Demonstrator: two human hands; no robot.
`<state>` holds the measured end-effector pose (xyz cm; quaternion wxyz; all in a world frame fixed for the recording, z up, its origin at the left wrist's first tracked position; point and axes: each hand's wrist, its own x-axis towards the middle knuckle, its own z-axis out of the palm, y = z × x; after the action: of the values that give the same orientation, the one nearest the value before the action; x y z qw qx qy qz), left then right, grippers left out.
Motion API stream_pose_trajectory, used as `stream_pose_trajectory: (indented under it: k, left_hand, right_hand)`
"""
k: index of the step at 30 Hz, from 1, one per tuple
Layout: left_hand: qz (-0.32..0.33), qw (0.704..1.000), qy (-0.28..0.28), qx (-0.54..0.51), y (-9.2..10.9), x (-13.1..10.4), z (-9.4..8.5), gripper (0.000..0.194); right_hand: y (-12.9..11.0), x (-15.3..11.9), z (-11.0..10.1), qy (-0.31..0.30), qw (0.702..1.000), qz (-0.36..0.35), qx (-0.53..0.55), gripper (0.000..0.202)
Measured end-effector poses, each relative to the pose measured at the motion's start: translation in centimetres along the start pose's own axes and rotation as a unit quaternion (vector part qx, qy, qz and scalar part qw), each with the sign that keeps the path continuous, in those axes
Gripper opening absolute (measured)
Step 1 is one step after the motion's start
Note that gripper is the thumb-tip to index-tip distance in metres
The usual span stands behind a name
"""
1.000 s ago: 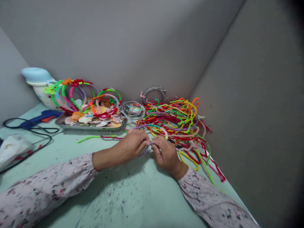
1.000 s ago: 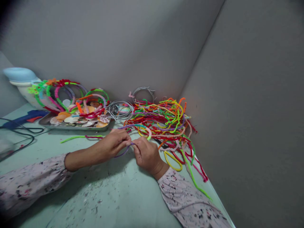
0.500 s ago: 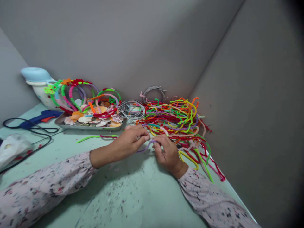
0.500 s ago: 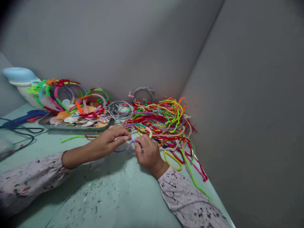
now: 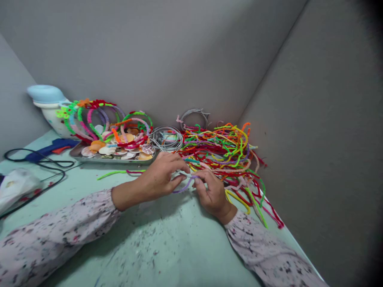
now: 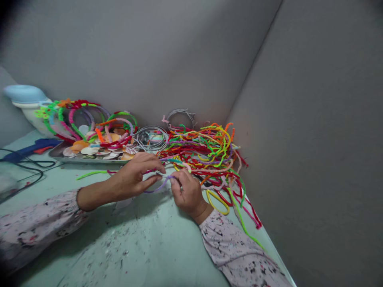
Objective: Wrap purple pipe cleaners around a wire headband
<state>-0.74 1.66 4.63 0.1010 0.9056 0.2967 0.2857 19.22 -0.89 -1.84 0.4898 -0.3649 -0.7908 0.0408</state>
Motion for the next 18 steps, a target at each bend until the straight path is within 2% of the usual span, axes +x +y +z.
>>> stream_pose_trajectory:
  k: [8, 12, 18]
  left_hand:
    - [0.031, 0.998, -0.006, 0.053, -0.1, -0.2, 0.7, 0.011]
    - [0.039, 0.997, 0.006, 0.06, -0.1, -0.3, 1.0, 0.006]
    - [0.048, 0.997, 0.02, 0.057, -0.1, -0.3, 1.1, 0.008]
  right_hand:
    - [0.3, -0.4, 0.2, -0.026, 1.0, 0.013, 0.011, 0.013]
    - [0.1, -0.2, 0.2, -0.033, 0.999, 0.006, 0.019, 0.011]
    - [-0.1, -0.1, 0.1, -0.033, 0.999, -0.001, 0.016, 0.011]
